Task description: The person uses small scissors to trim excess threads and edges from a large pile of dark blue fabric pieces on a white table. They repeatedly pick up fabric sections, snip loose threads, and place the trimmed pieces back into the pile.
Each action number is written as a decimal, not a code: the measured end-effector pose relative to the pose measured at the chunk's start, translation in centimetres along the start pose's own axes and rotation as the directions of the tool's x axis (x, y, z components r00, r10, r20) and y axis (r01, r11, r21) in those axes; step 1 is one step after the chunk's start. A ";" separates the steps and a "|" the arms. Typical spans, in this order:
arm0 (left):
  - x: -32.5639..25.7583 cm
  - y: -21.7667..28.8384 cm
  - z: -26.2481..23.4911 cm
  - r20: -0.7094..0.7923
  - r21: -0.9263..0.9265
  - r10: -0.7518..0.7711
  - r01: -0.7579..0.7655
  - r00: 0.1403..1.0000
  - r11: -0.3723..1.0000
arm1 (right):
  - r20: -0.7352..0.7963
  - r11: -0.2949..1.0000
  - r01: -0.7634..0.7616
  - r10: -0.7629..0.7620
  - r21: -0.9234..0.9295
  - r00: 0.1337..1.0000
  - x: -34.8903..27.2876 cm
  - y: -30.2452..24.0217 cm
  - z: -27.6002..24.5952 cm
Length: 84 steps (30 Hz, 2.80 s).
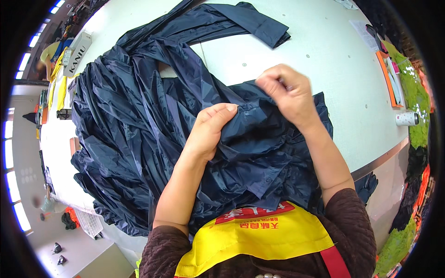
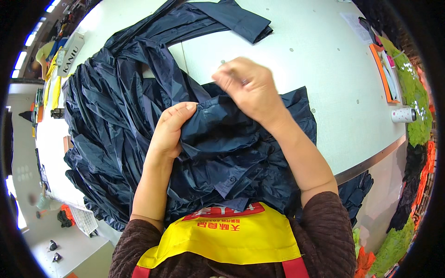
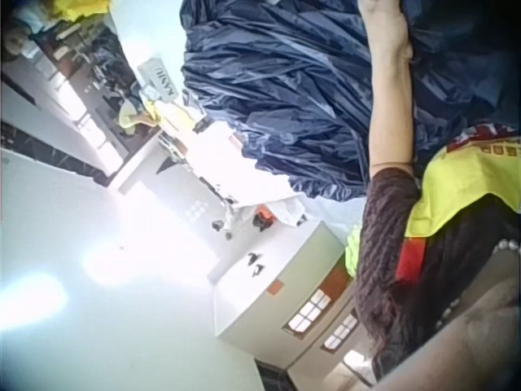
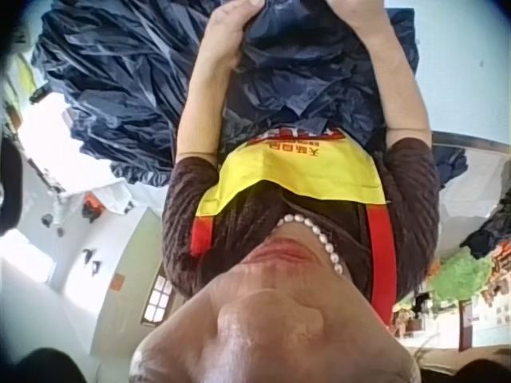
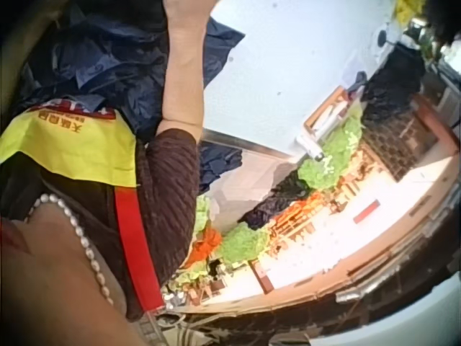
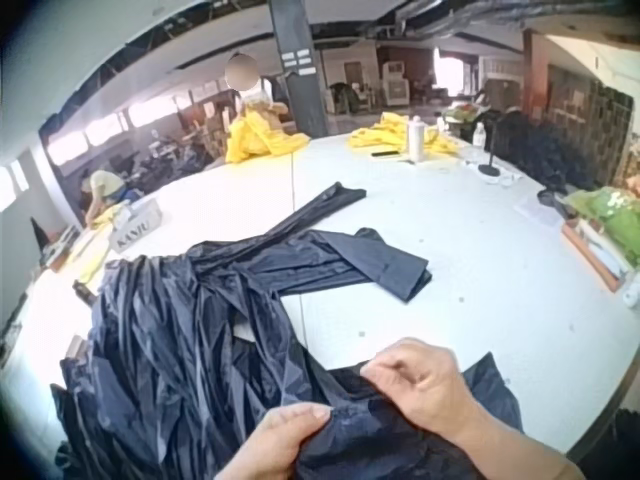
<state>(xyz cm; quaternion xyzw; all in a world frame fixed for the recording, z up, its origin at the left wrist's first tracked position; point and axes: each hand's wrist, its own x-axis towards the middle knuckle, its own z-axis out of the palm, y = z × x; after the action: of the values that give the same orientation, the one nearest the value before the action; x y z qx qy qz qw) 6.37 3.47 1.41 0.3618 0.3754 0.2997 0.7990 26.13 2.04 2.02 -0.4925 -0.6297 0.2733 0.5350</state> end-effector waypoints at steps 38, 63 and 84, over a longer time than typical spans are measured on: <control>-0.5 -0.6 0.8 -0.002 0.014 0.113 -0.113 0.994 0.993 | 0.265 0.751 0.260 -0.118 -0.607 0.957 -4.5 -4.3 -1.3; -0.2 -1.8 1.1 -0.023 0.159 0.175 -0.169 0.984 0.973 | 0.267 0.741 0.265 -0.120 -0.617 0.956 -4.8 -2.6 -0.2; -0.4 -0.9 0.2 0.015 0.110 0.100 -0.101 0.995 0.989 | -0.677 0.677 0.356 0.290 0.645 0.676 3.4 1.9 -13.7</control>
<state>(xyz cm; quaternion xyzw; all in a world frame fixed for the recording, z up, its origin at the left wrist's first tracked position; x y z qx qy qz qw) 6.47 2.57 0.92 0.4251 0.3690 0.3166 0.7634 39.84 3.39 5.53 -0.2875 -0.2032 0.2692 0.8964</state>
